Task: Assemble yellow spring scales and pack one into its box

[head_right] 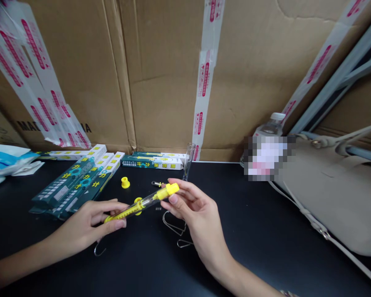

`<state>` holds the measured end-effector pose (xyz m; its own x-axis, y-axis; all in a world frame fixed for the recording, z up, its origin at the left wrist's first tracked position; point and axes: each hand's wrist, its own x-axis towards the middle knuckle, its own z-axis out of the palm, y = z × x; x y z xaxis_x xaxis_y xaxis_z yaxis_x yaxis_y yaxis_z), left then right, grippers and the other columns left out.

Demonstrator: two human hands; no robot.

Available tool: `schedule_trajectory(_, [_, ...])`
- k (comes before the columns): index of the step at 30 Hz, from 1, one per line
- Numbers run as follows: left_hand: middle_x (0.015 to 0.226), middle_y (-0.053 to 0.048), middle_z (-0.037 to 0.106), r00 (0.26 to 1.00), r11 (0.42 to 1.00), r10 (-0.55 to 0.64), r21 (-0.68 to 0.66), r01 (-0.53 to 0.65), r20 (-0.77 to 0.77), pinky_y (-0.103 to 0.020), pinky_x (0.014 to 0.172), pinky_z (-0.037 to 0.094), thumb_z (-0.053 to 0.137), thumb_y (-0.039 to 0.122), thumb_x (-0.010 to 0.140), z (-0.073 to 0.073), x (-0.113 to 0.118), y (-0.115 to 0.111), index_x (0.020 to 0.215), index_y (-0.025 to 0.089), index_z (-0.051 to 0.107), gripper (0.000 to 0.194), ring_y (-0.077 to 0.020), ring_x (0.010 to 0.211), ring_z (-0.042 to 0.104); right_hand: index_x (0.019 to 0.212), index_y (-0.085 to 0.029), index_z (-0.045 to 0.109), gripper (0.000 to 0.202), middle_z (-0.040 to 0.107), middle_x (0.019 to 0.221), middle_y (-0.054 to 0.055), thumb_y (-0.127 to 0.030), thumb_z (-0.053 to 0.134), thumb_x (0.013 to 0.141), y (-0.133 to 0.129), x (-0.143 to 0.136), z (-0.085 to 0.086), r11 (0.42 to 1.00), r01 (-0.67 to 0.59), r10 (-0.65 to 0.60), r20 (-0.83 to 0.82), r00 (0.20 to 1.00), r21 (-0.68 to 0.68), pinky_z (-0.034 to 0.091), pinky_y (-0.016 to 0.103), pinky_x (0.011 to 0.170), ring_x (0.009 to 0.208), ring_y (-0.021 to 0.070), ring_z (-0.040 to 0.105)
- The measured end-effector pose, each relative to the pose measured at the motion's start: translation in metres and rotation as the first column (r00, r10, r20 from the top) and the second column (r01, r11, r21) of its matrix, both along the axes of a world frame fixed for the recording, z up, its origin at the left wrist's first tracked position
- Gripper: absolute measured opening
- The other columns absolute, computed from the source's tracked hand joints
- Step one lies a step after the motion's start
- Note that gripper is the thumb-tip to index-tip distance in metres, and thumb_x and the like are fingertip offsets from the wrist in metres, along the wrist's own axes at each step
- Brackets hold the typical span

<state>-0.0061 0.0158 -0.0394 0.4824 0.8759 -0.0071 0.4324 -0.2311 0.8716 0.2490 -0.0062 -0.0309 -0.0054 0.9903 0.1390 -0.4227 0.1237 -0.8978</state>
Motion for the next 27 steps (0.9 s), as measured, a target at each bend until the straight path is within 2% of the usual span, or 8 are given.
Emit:
schedule_trajectory(5, [0.094, -0.004, 0.073, 1.0, 1.0, -0.009, 0.01, 0.009, 0.013, -0.025, 0.07, 0.057, 0.064, 0.039, 0.089, 0.005, 0.002, -0.001, 0.112, 0.018, 0.075, 0.033, -0.0192, 0.079, 0.067, 0.116, -0.026, 0.075, 0.029, 0.078, 0.115, 0.005, -0.024, 0.078, 0.086, -0.003, 0.001, 0.003, 1.0, -0.016, 0.015, 0.039, 0.999, 0.022, 0.064, 0.027, 0.088, 0.107, 0.021, 0.073])
schedule_trajectory(7, [0.089, -0.004, 0.072, 0.999, 0.999, -0.037, 0.022, 0.038, -0.012, -0.022, 0.059, 0.052, 0.06, 0.041, 0.092, 0.007, 0.003, -0.001, 0.11, 0.018, 0.075, 0.034, -0.0157, 0.067, 0.061, 0.117, -0.026, 0.075, 0.028, 0.077, 0.117, 0.005, -0.025, 0.076, 0.088, -0.003, 0.001, 0.003, 1.0, -0.002, 0.001, 0.054, 0.999, 0.023, 0.064, 0.028, 0.088, 0.108, 0.0213, 0.072])
schedule_trajectory(10, [0.086, -0.003, 0.069, 0.993, 0.994, -0.093, 0.053, 0.097, -0.076, -0.02, 0.049, 0.04, 0.051, 0.043, 0.097, 0.01, 0.002, 0.0, 0.094, 0.017, 0.076, 0.036, -0.012, 0.059, 0.052, 0.114, -0.025, 0.076, 0.026, 0.077, 0.117, 0.005, -0.027, 0.075, 0.089, -0.002, 0.002, 0.004, 0.999, 0.024, -0.025, 0.062, 0.998, 0.023, 0.065, 0.026, 0.086, 0.104, 0.0198, 0.073])
schedule_trajectory(13, [0.081, -0.001, 0.066, 0.983, 0.984, -0.142, 0.088, 0.152, -0.112, -0.02, 0.052, 0.037, 0.048, 0.04, 0.1, 0.013, 0.003, -0.001, 0.083, 0.017, 0.073, 0.039, -0.0118, 0.061, 0.051, 0.113, -0.025, 0.076, 0.025, 0.078, 0.114, 0.005, -0.027, 0.077, 0.088, -0.001, 0.003, 0.004, 0.999, 0.032, -0.033, 0.059, 0.998, 0.012, 0.065, 0.024, 0.083, 0.1, 0.0189, 0.075])
schedule_trajectory(19, [0.08, 0.0, 0.067, 0.981, 0.983, -0.148, 0.092, 0.16, -0.126, -0.022, 0.059, 0.039, 0.051, 0.038, 0.098, 0.014, 0.004, -0.003, 0.085, 0.017, 0.074, 0.033, -0.013, 0.066, 0.055, 0.114, -0.024, 0.076, 0.028, 0.079, 0.109, 0.005, -0.028, 0.078, 0.086, -0.001, 0.004, 0.004, 1.0, 0.007, -0.006, 0.061, 0.998, -0.006, 0.066, 0.026, 0.083, 0.099, 0.0197, 0.075])
schedule_trajectory(22, [0.083, -0.002, 0.068, 0.989, 0.991, -0.104, 0.077, 0.112, -0.104, -0.023, 0.063, 0.045, 0.056, 0.038, 0.095, 0.009, 0.003, -0.001, 0.098, 0.017, 0.076, 0.029, -0.0155, 0.071, 0.06, 0.113, -0.024, 0.077, 0.027, 0.079, 0.108, 0.005, -0.028, 0.079, 0.086, -0.002, 0.003, 0.005, 1.0, -0.009, 0.009, 0.06, 0.998, 0.005, 0.065, 0.027, 0.085, 0.098, 0.0197, 0.075])
schedule_trajectory(25, [0.093, -0.005, 0.07, 0.999, 0.999, -0.022, 0.044, 0.023, -0.029, -0.027, 0.071, 0.054, 0.063, 0.039, 0.089, 0.002, 0.002, 0.0, 0.115, 0.017, 0.074, 0.035, -0.0197, 0.081, 0.065, 0.112, -0.024, 0.077, 0.027, 0.078, 0.112, 0.006, -0.028, 0.079, 0.085, -0.003, 0.002, 0.007, 1.0, -0.02, 0.019, 0.06, 0.998, 0.018, 0.065, 0.029, 0.085, 0.098, 0.0207, 0.075])
schedule_trajectory(27, [0.098, -0.006, 0.069, 1.0, 1.0, 0.016, 0.006, -0.016, 0.026, -0.029, 0.075, 0.057, 0.066, 0.038, 0.086, -0.001, 0.002, 0.0, 0.118, 0.018, 0.074, 0.038, -0.0218, 0.087, 0.067, 0.11, -0.024, 0.077, 0.026, 0.078, 0.114, 0.006, -0.028, 0.08, 0.084, -0.003, 0.002, 0.008, 1.0, -0.016, 0.015, 0.064, 0.998, 0.022, 0.066, 0.03, 0.084, 0.097, 0.0212, 0.075])
